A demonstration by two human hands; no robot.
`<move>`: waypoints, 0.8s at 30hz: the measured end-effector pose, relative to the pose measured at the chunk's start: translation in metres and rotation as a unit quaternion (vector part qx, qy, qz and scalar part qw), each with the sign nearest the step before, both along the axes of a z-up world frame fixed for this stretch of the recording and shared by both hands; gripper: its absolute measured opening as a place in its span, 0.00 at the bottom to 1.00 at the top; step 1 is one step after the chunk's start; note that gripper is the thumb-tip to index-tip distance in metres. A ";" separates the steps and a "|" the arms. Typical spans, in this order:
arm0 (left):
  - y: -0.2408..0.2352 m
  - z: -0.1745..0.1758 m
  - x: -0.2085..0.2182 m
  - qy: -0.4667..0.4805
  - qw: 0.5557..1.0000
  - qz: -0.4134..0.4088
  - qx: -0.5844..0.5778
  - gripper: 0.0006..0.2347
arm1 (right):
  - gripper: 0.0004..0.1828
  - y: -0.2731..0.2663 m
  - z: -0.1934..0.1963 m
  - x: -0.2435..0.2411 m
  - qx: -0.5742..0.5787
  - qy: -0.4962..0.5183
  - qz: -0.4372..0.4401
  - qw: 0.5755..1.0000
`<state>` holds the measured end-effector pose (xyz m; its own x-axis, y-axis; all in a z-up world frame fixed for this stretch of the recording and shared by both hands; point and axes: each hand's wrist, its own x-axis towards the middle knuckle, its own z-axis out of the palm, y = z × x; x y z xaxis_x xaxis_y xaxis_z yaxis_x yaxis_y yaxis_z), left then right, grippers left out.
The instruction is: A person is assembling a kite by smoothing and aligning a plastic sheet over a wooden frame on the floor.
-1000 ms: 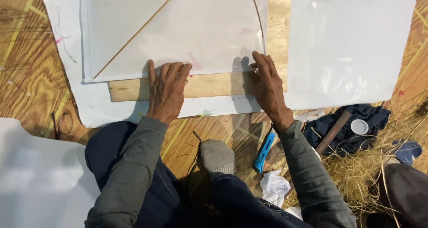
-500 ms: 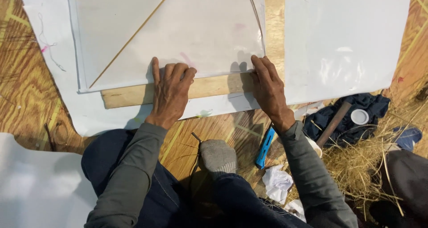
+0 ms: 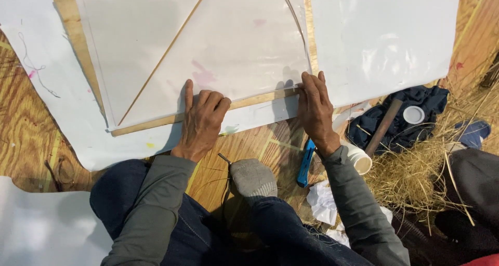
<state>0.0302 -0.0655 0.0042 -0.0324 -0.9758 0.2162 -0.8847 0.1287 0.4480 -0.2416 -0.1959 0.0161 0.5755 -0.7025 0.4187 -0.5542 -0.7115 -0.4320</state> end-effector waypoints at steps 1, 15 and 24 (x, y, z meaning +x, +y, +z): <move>0.000 0.002 0.000 0.000 1.000 -0.002 -0.001 0.04 | 0.29 0.000 -0.004 -0.001 -0.001 0.000 -0.002 1.000; 0.004 0.005 -0.001 -0.034 0.999 -0.033 -0.006 0.05 | 0.32 0.016 -0.003 -0.008 -0.001 -0.077 -0.101 0.992; 0.005 -0.005 -0.003 -0.033 0.998 -0.030 -0.049 0.05 | 0.24 -0.001 0.022 -0.006 0.205 -0.105 -0.270 0.935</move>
